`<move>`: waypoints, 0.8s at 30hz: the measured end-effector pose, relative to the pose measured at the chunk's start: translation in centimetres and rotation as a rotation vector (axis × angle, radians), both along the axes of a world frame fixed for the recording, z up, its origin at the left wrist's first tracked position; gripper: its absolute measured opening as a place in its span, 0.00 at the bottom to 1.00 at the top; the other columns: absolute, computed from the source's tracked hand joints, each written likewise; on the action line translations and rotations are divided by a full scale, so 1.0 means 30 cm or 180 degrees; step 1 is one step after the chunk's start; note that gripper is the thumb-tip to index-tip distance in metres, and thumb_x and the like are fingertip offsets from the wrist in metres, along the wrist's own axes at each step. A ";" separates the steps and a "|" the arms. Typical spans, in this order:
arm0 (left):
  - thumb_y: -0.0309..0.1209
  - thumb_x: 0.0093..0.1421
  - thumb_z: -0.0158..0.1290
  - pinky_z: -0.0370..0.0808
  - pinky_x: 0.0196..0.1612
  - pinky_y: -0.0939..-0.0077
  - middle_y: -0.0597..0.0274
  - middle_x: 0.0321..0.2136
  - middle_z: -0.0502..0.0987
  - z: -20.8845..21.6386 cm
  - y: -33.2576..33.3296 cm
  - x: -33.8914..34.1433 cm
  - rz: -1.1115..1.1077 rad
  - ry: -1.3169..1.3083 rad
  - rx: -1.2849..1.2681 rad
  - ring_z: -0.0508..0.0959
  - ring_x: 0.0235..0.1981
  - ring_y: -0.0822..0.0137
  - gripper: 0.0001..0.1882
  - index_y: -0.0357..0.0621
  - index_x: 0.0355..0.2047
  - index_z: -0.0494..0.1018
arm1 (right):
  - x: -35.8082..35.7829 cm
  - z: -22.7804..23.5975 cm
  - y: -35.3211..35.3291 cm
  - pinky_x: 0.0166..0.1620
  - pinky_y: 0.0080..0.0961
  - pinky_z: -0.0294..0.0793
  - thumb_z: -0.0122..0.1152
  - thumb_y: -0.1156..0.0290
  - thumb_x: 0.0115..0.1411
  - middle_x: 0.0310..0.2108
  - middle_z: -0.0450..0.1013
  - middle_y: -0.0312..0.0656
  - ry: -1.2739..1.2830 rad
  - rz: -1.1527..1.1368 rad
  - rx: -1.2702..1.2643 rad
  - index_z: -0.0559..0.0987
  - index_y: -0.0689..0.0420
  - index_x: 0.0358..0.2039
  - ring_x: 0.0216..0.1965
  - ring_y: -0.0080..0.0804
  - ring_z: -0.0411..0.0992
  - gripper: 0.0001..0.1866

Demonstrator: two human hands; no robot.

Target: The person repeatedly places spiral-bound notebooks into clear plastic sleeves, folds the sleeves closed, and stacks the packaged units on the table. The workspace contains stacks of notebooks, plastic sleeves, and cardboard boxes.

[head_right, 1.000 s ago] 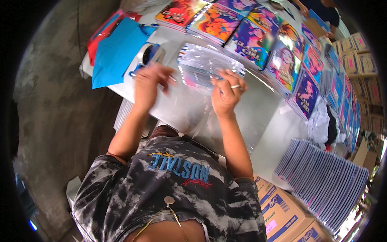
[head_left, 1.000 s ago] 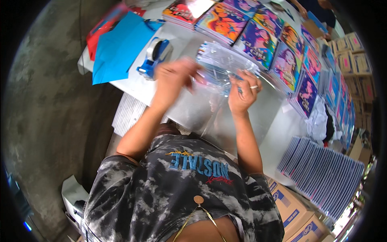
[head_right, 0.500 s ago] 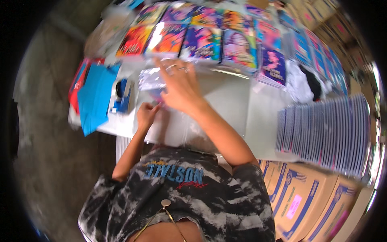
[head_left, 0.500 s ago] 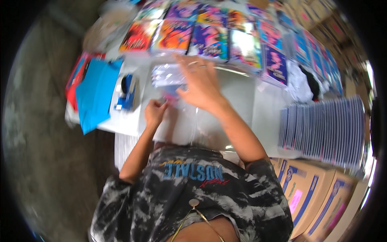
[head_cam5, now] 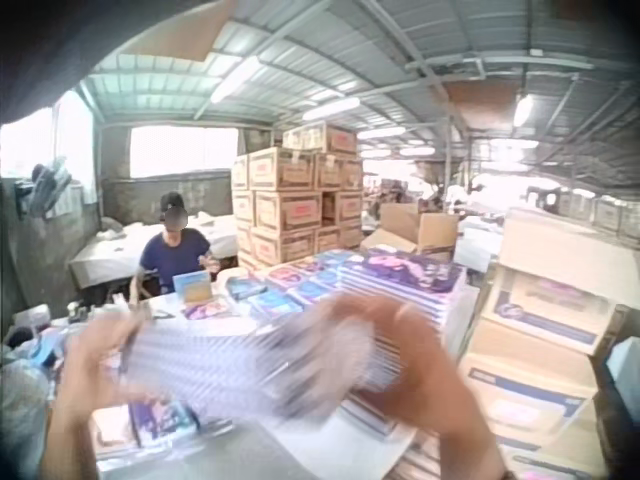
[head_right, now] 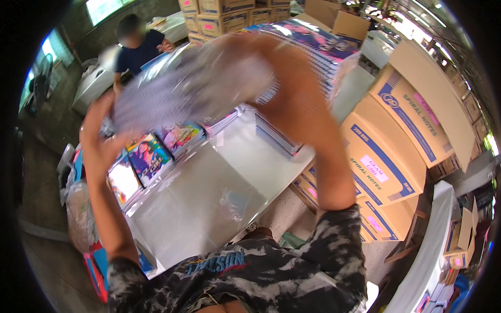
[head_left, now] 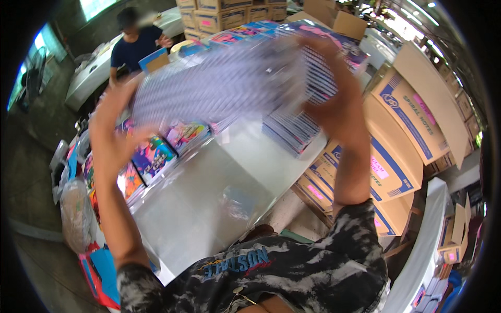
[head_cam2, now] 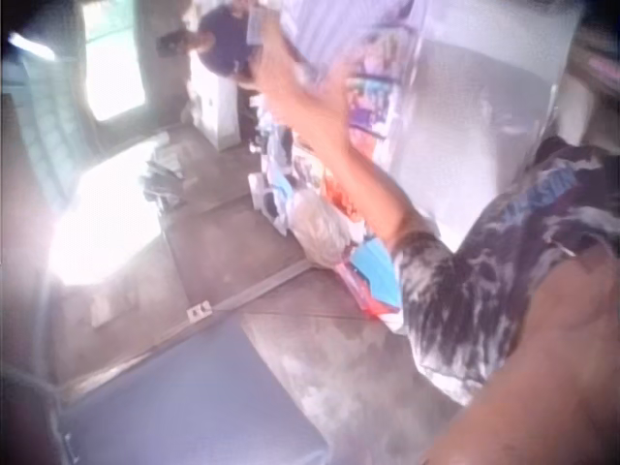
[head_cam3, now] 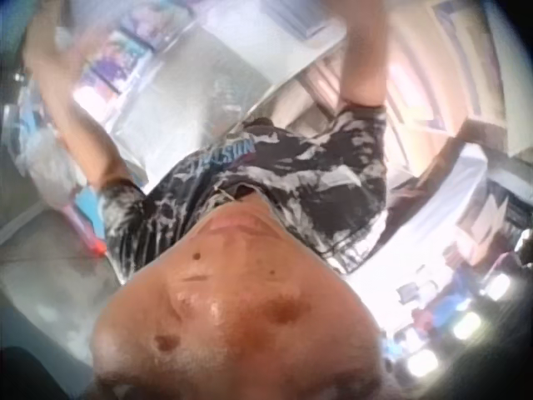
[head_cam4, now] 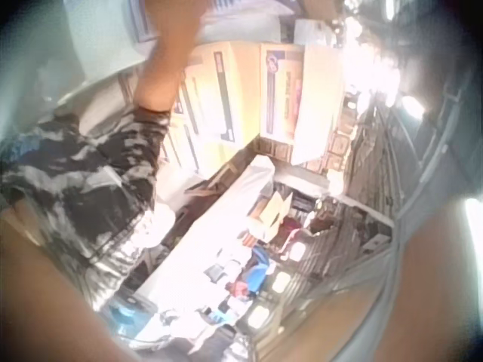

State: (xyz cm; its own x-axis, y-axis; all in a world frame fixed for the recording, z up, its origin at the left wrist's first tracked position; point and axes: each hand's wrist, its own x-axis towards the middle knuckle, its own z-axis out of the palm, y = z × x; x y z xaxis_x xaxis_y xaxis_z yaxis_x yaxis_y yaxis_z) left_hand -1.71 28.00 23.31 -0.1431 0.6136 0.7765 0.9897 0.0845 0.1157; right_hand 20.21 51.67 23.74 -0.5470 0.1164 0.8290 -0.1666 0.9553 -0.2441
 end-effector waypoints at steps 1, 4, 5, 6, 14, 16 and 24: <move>0.34 0.39 0.66 0.69 0.48 0.71 0.57 0.41 0.75 0.073 0.166 -0.012 -0.0452 0.0209 0.0373 0.74 0.43 0.59 0.30 0.39 0.45 0.72 | 0.024 0.054 0.071 0.49 0.31 0.67 0.67 0.81 0.36 0.45 0.70 0.42 0.0248 -0.0460 0.0342 0.69 0.55 0.50 0.48 0.39 0.67 0.35; 0.30 0.40 0.65 0.67 0.50 0.74 0.59 0.45 0.74 0.218 0.610 -0.033 -0.1355 0.0463 0.0986 0.72 0.46 0.65 0.31 0.45 0.47 0.71 | 0.106 0.178 0.311 0.53 0.28 0.66 0.60 0.86 0.41 0.47 0.69 0.39 0.0786 -0.1039 0.0664 0.67 0.56 0.52 0.49 0.36 0.68 0.34; 0.31 0.40 0.65 0.66 0.51 0.74 0.59 0.46 0.73 0.238 0.751 -0.056 -0.1725 0.0384 0.1074 0.72 0.47 0.65 0.31 0.46 0.48 0.71 | 0.130 0.180 0.375 0.53 0.29 0.66 0.61 0.86 0.41 0.47 0.69 0.40 0.0755 -0.1067 0.0604 0.68 0.54 0.52 0.50 0.37 0.67 0.34; 0.32 0.41 0.65 0.66 0.52 0.73 0.59 0.46 0.73 0.222 0.882 -0.067 -0.2134 0.0269 0.1184 0.72 0.48 0.64 0.32 0.46 0.49 0.70 | 0.163 0.176 0.441 0.52 0.30 0.66 0.61 0.85 0.40 0.47 0.70 0.41 0.0687 -0.1132 0.0573 0.68 0.52 0.52 0.51 0.39 0.66 0.34; 0.37 0.55 0.56 0.57 0.60 0.68 0.56 0.56 0.63 -0.023 1.093 -0.079 -0.2177 -0.0194 0.0600 0.61 0.59 0.57 0.28 0.46 0.55 0.63 | 0.222 -0.008 0.527 0.58 0.28 0.59 0.51 0.86 0.45 0.53 0.67 0.42 0.0497 -0.1257 0.0195 0.70 0.54 0.51 0.58 0.38 0.61 0.29; 0.39 0.55 0.54 0.61 0.56 0.66 0.51 0.52 0.66 -0.082 1.045 -0.106 -0.1947 -0.0358 0.0850 0.64 0.55 0.54 0.26 0.42 0.53 0.64 | 0.184 -0.039 0.500 0.58 0.29 0.58 0.51 0.84 0.47 0.53 0.67 0.44 0.0679 -0.1508 0.0611 0.70 0.59 0.50 0.57 0.39 0.61 0.26; 0.51 0.45 0.59 0.53 0.60 0.54 0.36 0.56 0.56 -0.980 0.824 -0.361 0.1111 -0.0598 -0.1561 0.56 0.58 0.40 0.47 0.36 0.57 0.54 | -0.233 -0.530 0.166 0.48 0.35 0.65 0.57 0.79 0.47 0.39 0.73 0.39 0.0095 0.0387 -0.0840 0.76 0.58 0.39 0.43 0.42 0.69 0.16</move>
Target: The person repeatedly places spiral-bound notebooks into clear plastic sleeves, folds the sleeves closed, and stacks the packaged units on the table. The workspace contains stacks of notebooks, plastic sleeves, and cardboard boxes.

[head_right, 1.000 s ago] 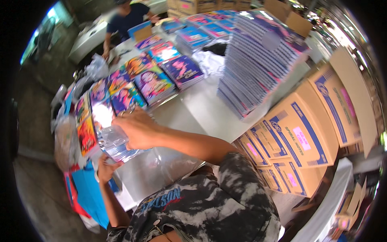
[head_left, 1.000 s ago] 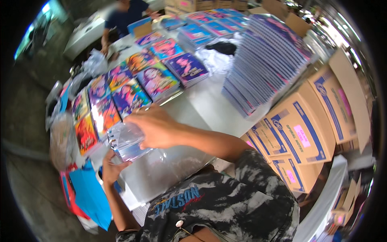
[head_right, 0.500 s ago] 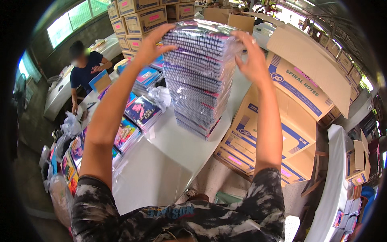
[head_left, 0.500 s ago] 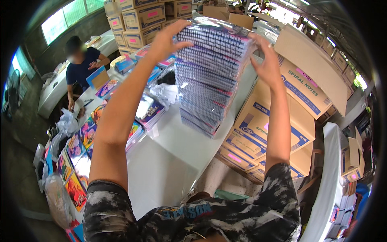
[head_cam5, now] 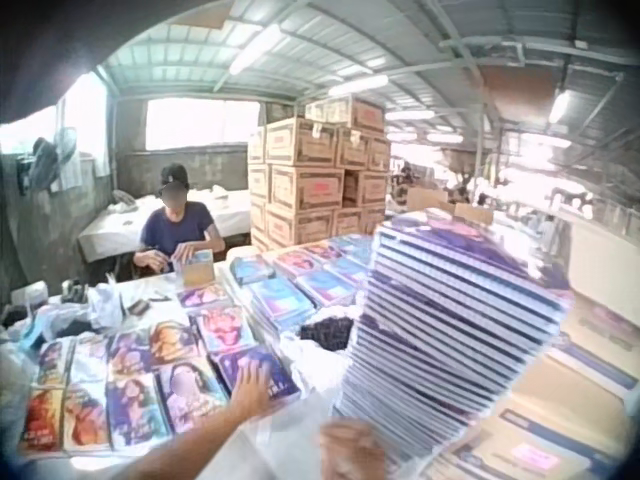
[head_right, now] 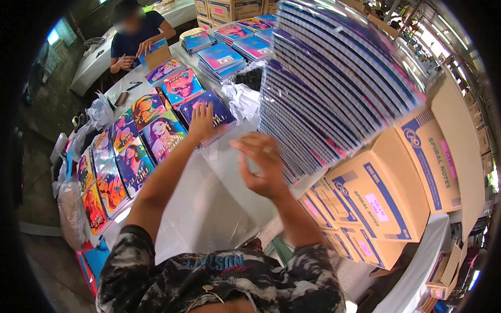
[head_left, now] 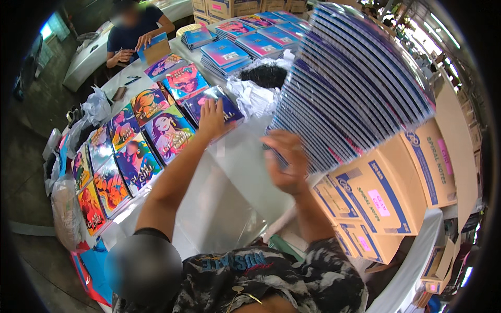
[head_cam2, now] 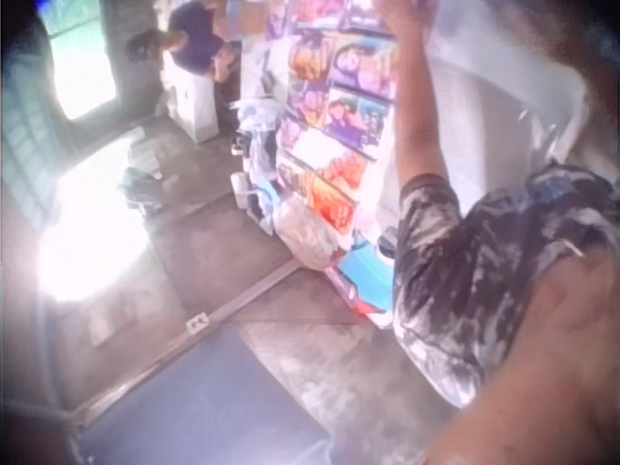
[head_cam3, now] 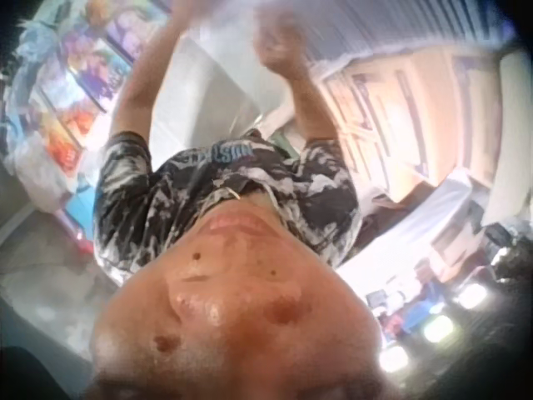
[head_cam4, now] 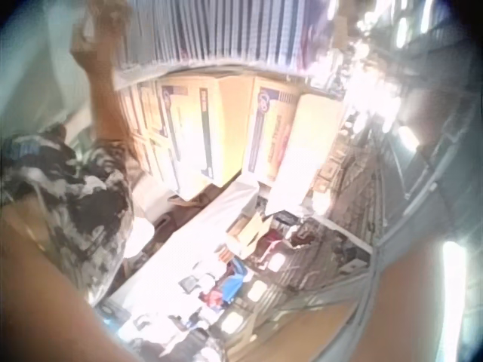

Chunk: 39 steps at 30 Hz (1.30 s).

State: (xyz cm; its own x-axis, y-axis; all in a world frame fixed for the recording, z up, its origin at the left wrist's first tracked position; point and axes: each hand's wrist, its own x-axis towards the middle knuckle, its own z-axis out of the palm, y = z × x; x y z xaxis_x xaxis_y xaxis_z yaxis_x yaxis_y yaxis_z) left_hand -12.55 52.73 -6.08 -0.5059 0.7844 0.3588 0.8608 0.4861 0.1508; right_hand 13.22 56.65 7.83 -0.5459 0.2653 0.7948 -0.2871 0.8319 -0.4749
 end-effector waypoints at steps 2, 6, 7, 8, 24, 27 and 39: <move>0.47 0.50 0.56 0.59 0.57 0.57 0.39 0.54 0.61 -0.203 -0.091 0.028 -0.0062 0.0363 -0.0410 0.61 0.56 0.43 0.40 0.36 0.56 0.56 | -0.121 -0.188 0.005 0.53 0.36 0.61 0.57 0.79 0.48 0.47 0.68 0.46 -0.0721 0.0306 -0.0586 0.68 0.60 0.51 0.50 0.45 0.64 0.27; 0.31 0.59 0.48 0.71 0.42 0.70 0.48 0.39 0.74 0.065 -0.160 0.187 -0.0457 -0.1736 -0.0551 0.74 0.44 0.59 0.16 0.37 0.46 0.68 | -0.150 -0.438 0.064 0.60 0.35 0.52 0.62 0.75 0.47 0.60 0.52 0.51 -0.1345 -0.0635 -0.1599 0.50 0.63 0.61 0.61 0.49 0.52 0.43; 0.31 0.60 0.46 0.70 0.43 0.73 0.48 0.39 0.74 0.135 -0.224 0.214 -0.0439 -0.2047 0.0275 0.74 0.44 0.61 0.15 0.37 0.46 0.68 | -0.150 -0.478 0.065 0.61 0.35 0.50 0.64 0.73 0.48 0.62 0.48 0.51 -0.1356 -0.0631 -0.2245 0.45 0.63 0.62 0.62 0.51 0.49 0.46; 0.31 0.61 0.44 0.70 0.43 0.75 0.49 0.39 0.74 0.179 -0.289 0.246 -0.0402 -0.2335 0.1106 0.74 0.44 0.63 0.15 0.37 0.46 0.68 | -0.152 -0.503 0.056 0.62 0.35 0.48 0.65 0.71 0.48 0.63 0.44 0.50 -0.1370 -0.0625 -0.2898 0.41 0.62 0.63 0.63 0.52 0.46 0.50; 0.34 0.59 0.41 0.72 0.42 0.59 0.49 0.39 0.75 -0.149 -0.455 0.032 0.0578 -0.1187 0.0078 0.75 0.42 0.52 0.15 0.44 0.45 0.67 | 0.216 -0.369 -0.251 0.50 0.30 0.69 0.48 0.60 0.62 0.45 0.69 0.43 -0.0248 0.1179 -0.5677 0.64 0.60 0.52 0.45 0.34 0.70 0.23; 0.40 0.61 0.42 0.72 0.41 0.57 0.48 0.41 0.75 -0.053 -0.537 -0.010 0.0842 -0.1249 0.0467 0.75 0.41 0.50 0.19 0.51 0.51 0.66 | 0.246 -0.381 -0.310 0.50 0.30 0.68 0.47 0.58 0.62 0.44 0.69 0.43 -0.0504 0.1233 -0.5741 0.65 0.61 0.52 0.44 0.34 0.69 0.23; 0.29 0.55 0.50 0.68 0.50 0.63 0.49 0.47 0.72 0.262 -1.038 0.288 0.0448 -0.1250 0.2976 0.72 0.48 0.52 0.22 0.56 0.51 0.69 | 0.019 -0.392 -0.591 0.46 0.27 0.71 0.49 0.72 0.61 0.44 0.70 0.43 -0.1852 0.1842 -0.4956 0.66 0.64 0.50 0.44 0.31 0.70 0.18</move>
